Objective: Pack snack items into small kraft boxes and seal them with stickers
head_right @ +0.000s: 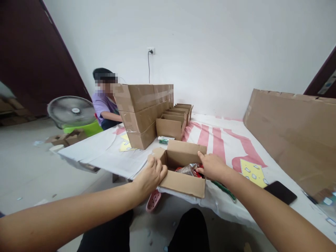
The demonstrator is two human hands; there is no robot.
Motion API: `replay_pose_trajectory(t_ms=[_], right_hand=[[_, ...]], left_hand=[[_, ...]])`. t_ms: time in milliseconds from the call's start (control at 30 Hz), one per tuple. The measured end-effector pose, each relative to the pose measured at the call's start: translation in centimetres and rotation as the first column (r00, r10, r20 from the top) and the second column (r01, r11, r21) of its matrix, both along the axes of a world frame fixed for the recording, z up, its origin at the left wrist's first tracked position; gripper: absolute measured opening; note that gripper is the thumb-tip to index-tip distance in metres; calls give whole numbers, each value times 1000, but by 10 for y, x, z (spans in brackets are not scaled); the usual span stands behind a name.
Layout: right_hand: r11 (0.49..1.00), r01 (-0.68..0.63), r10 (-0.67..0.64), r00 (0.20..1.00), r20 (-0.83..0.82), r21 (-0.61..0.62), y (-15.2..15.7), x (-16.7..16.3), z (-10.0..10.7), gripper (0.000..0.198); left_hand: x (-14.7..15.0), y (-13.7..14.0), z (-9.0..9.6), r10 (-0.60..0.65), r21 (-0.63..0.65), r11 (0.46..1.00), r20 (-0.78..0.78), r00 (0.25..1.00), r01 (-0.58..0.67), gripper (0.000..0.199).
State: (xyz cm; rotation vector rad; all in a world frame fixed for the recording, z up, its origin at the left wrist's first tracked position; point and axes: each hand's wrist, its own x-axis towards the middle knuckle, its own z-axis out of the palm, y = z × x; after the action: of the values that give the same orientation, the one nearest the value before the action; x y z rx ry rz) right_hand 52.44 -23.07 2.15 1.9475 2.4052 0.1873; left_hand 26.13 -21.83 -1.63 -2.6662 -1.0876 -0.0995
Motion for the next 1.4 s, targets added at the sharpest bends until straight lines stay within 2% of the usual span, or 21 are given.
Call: replay_pose_trajectory(t_ms=[133, 233, 300, 367, 433, 500, 600, 667, 800, 900, 1000, 1133, 1267, 1333, 1400], right_hand=[[972, -220, 222, 975, 15, -83, 4, -12, 9, 54], [942, -279, 295, 953, 63, -186, 6, -23, 12, 49], [936, -273, 298, 951, 85, -222, 9, -28, 12, 42], [928, -284, 311, 947, 81, -243, 12, -31, 11, 34], [922, -303, 327, 942, 67, -243, 16, -31, 9, 30], [918, -327, 342, 939, 33, -222, 20, -29, 6, 28], [921, -351, 337, 936, -106, -171, 26, -21, 4, 28], [919, -360, 308, 910, -278, -162, 30, -14, 7, 30], [900, -416, 257, 747, -614, -129, 38, -1, 15, 26], [910, -409, 242, 645, -725, -60, 46, 8, 14, 22], [928, -371, 213, 547, -810, -7, 55, 12, 3, 28], [959, -284, 112, 335, -936, 13, 68, 10, -17, 43], [997, -69, -41, 80, -996, -46, 77, 9, -25, 46], [999, -9, -51, -62, -997, -50, 82, 12, -20, 45], [999, 37, -4, -168, -986, -11, 88, 16, -12, 42]], left_hand=[[0, 1, 10, -88, 62, 993, -236, 968, 105, 66], [-2, 3, 16, -112, 71, 988, -304, 946, 140, 74], [-4, 5, 17, -134, 78, 983, -309, 942, 165, 69], [-5, 7, 18, -158, 86, 978, -282, 946, 189, 53], [-6, 9, 18, -167, 96, 976, -248, 954, 195, 37], [-6, 11, 17, -160, 104, 977, -227, 961, 187, 29], [-8, 15, 15, -150, 120, 977, -214, 965, 178, 24], [-10, 18, 15, -140, 131, 977, -208, 968, 170, 22], [-13, 29, 16, -125, 174, 972, -188, 974, 158, 24], [-14, 37, 18, -115, 253, 954, -177, 977, 158, 25], [-15, 42, 20, -114, 336, 927, -172, 978, 167, 30], [-21, 47, 14, -88, 409, 900, -165, 982, 149, 32], [-32, 52, 6, -16, 348, 936, -131, 991, 61, 28], [-39, 55, 8, 26, 273, 962, -111, 993, 6, 28], [-44, 61, 18, 46, 165, 986, -95, 994, -29, 28]])
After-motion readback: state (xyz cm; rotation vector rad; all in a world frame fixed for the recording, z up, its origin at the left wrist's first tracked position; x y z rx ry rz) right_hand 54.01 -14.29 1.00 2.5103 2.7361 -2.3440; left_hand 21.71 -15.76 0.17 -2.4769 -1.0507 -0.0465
